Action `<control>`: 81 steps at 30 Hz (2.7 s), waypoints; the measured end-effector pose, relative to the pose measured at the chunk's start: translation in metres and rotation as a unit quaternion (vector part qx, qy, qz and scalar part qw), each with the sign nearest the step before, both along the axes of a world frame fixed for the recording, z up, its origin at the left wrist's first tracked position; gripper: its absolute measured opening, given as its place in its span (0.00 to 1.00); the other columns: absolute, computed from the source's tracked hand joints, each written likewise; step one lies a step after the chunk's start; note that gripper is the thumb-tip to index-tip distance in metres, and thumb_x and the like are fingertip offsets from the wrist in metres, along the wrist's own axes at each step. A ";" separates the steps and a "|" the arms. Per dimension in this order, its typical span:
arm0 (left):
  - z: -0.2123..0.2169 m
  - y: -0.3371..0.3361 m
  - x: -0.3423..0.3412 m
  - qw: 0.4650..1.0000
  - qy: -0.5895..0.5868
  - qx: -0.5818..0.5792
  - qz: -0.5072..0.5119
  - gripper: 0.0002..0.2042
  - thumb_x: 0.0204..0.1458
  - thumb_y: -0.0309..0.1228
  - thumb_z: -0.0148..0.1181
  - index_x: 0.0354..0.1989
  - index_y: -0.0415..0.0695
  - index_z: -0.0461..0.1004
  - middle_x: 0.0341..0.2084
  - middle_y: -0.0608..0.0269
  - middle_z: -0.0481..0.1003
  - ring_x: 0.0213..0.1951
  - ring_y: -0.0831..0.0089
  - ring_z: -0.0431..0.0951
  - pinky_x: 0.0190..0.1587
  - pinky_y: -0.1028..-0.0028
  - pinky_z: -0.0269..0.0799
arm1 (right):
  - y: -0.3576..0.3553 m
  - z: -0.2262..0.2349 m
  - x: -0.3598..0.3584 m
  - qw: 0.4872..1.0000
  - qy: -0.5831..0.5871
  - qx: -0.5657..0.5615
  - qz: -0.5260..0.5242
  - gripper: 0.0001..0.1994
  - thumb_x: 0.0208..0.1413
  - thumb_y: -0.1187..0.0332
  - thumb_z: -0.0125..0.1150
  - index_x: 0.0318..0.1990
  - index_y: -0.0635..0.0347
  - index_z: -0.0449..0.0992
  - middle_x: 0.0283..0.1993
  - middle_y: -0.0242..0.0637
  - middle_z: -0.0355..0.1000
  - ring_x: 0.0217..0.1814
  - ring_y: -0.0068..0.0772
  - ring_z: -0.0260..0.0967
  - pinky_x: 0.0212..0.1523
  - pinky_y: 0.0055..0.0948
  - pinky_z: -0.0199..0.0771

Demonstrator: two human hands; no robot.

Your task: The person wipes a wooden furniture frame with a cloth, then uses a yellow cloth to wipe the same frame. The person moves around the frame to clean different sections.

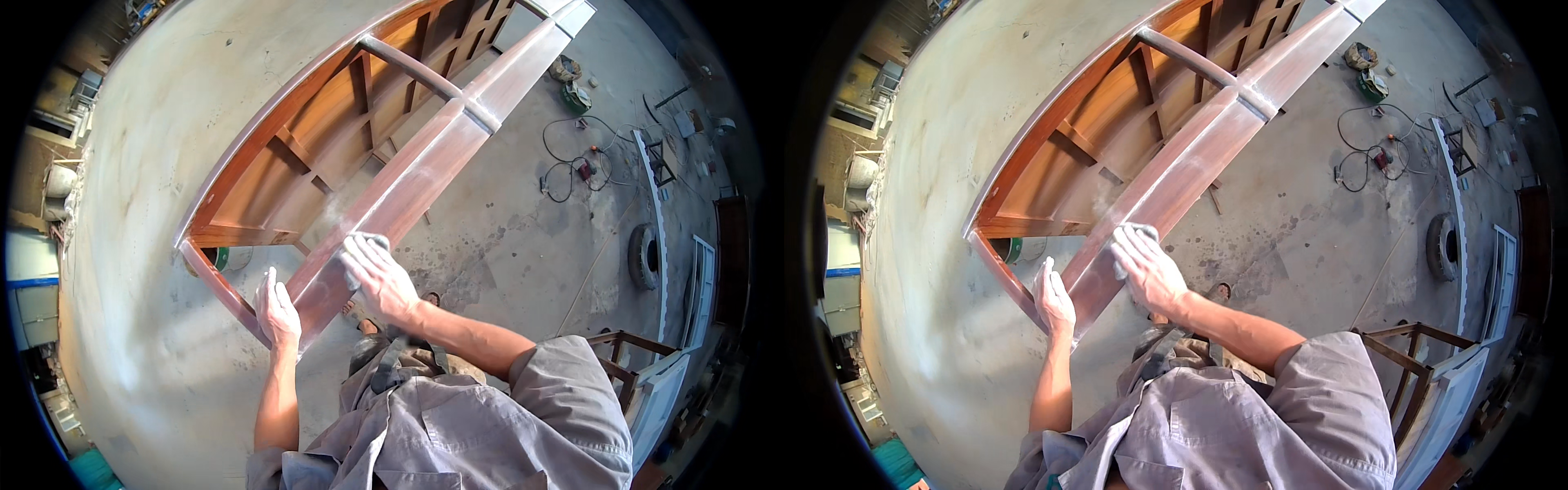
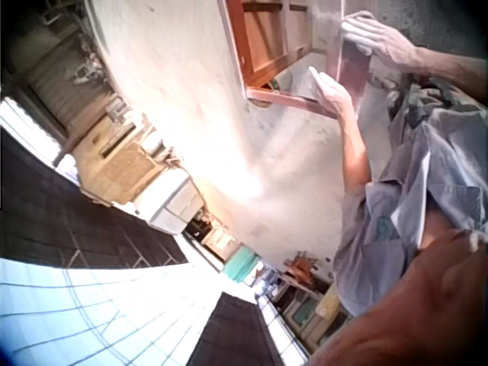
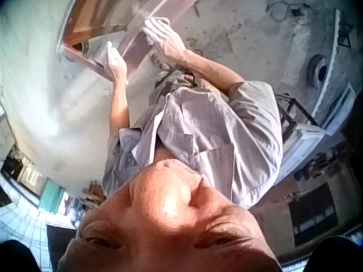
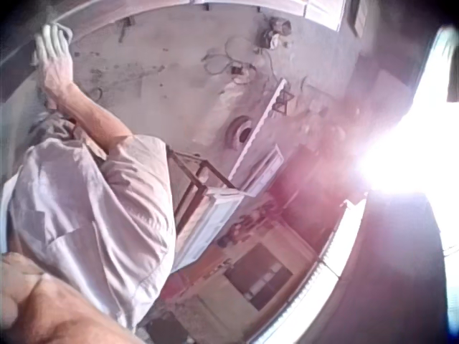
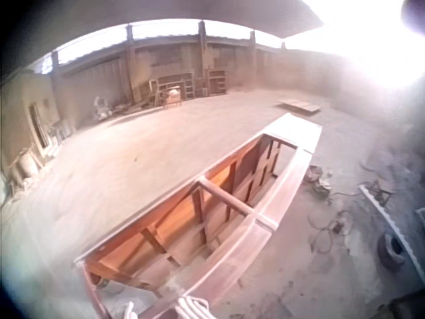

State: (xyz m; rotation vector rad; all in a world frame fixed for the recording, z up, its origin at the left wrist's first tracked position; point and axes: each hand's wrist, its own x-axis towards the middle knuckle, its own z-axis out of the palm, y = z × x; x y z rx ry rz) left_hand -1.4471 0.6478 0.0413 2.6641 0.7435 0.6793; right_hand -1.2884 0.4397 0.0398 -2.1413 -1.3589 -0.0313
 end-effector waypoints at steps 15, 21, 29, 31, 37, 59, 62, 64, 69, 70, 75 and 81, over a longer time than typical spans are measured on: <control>0.007 -0.041 0.048 0.998 0.043 -0.029 0.040 0.16 0.70 0.31 0.45 0.59 0.38 0.75 0.53 0.48 0.79 0.54 0.50 0.78 0.57 0.58 0.72 | -0.073 0.005 0.124 0.995 0.034 0.083 -0.039 0.23 0.58 0.71 0.58 0.62 0.69 0.70 0.71 0.53 0.64 0.76 0.49 0.59 0.79 0.44 0.52; 0.020 -0.067 0.077 0.994 0.082 -0.025 0.061 0.18 0.71 0.34 0.42 0.58 0.37 0.75 0.51 0.45 0.78 0.53 0.47 0.77 0.57 0.56 0.70 | -0.122 0.052 0.179 0.925 0.329 0.187 -0.029 0.21 0.60 0.76 0.58 0.61 0.65 0.73 0.62 0.50 0.73 0.66 0.48 0.70 0.68 0.38 0.69; 0.026 -0.083 0.159 0.988 0.125 -0.037 0.077 0.20 0.71 0.32 0.43 0.64 0.34 0.69 0.58 0.42 0.74 0.59 0.48 0.74 0.63 0.57 0.68 | -0.227 0.031 0.468 0.992 0.023 0.050 -0.112 0.23 0.56 0.75 0.58 0.61 0.65 0.72 0.66 0.52 0.69 0.71 0.50 0.65 0.72 0.43 0.65; 0.044 -0.095 0.160 0.984 0.143 -0.015 0.109 0.21 0.71 0.34 0.41 0.66 0.36 0.68 0.60 0.43 0.73 0.62 0.49 0.72 0.64 0.59 0.66 | -0.222 0.079 0.504 0.981 0.156 0.006 -0.119 0.17 0.55 0.72 0.59 0.53 0.66 0.76 0.48 0.52 0.79 0.50 0.52 0.79 0.50 0.44 0.81; -0.008 -0.077 0.271 0.968 0.150 -0.049 0.197 0.22 0.70 0.28 0.44 0.70 0.36 0.61 0.67 0.42 0.65 0.68 0.49 0.66 0.70 0.58 0.61 | -0.290 0.311 0.664 0.976 -0.014 -0.215 0.007 0.08 0.55 0.70 0.63 0.37 0.68 0.77 0.34 0.45 0.76 0.42 0.46 0.79 0.43 0.38 0.81; -0.108 -0.592 1.300 0.968 0.124 -0.066 -0.210 0.26 0.72 0.43 0.43 0.69 0.35 0.63 0.66 0.42 0.67 0.69 0.49 0.64 0.71 0.58 0.59 | -0.821 0.283 1.086 0.974 0.028 -0.204 0.095 0.14 0.54 0.72 0.64 0.47 0.69 0.76 0.46 0.46 0.76 0.52 0.45 0.76 0.52 0.39 0.78; -0.101 -0.632 1.357 0.972 0.144 -0.100 -0.159 0.27 0.72 0.45 0.42 0.69 0.35 0.63 0.65 0.41 0.68 0.68 0.48 0.66 0.70 0.59 0.61 | -0.874 0.275 1.169 0.979 0.048 -0.182 0.074 0.16 0.53 0.72 0.64 0.49 0.69 0.76 0.48 0.46 0.76 0.53 0.45 0.76 0.53 0.39 0.78; -0.076 -0.665 1.381 0.976 0.139 -0.117 -0.121 0.28 0.72 0.46 0.41 0.69 0.34 0.63 0.65 0.41 0.69 0.67 0.48 0.67 0.69 0.60 0.62 | -0.902 0.279 1.221 0.983 0.067 -0.161 0.058 0.16 0.53 0.72 0.64 0.50 0.69 0.76 0.49 0.46 0.76 0.54 0.45 0.76 0.54 0.39 0.78; -0.058 -0.698 1.486 0.983 0.141 -0.115 -0.032 0.30 0.72 0.48 0.40 0.70 0.34 0.61 0.64 0.37 0.68 0.66 0.47 0.69 0.67 0.60 0.65 | -0.930 0.164 1.397 0.972 0.206 -0.031 -0.108 0.15 0.53 0.73 0.64 0.48 0.68 0.78 0.47 0.46 0.75 0.53 0.46 0.75 0.53 0.38 0.78; -0.052 -0.712 1.498 0.981 0.139 -0.133 -0.008 0.29 0.72 0.47 0.40 0.71 0.34 0.59 0.65 0.37 0.67 0.67 0.47 0.68 0.68 0.60 0.64 | -0.936 0.128 1.416 0.959 0.244 -0.013 -0.146 0.13 0.53 0.73 0.64 0.45 0.67 0.78 0.46 0.47 0.75 0.50 0.47 0.74 0.50 0.39 0.77; -0.063 -0.742 1.678 0.992 -0.006 -0.063 -0.113 0.26 0.72 0.36 0.46 0.72 0.33 0.56 0.71 0.39 0.59 0.72 0.49 0.60 0.74 0.56 0.54 | -0.970 -0.053 1.543 0.843 0.310 0.017 -0.440 0.10 0.56 0.67 0.62 0.40 0.63 0.80 0.37 0.53 0.76 0.41 0.58 0.76 0.43 0.48 0.76; -0.022 -0.818 1.984 0.959 -0.052 -0.010 -0.280 0.23 0.69 0.31 0.48 0.70 0.36 0.62 0.71 0.44 0.60 0.73 0.49 0.58 0.74 0.52 0.53 | -1.067 -0.182 1.653 0.609 0.422 0.047 -0.670 0.16 0.60 0.58 0.62 0.44 0.64 0.82 0.41 0.53 0.82 0.45 0.50 0.81 0.48 0.40 0.78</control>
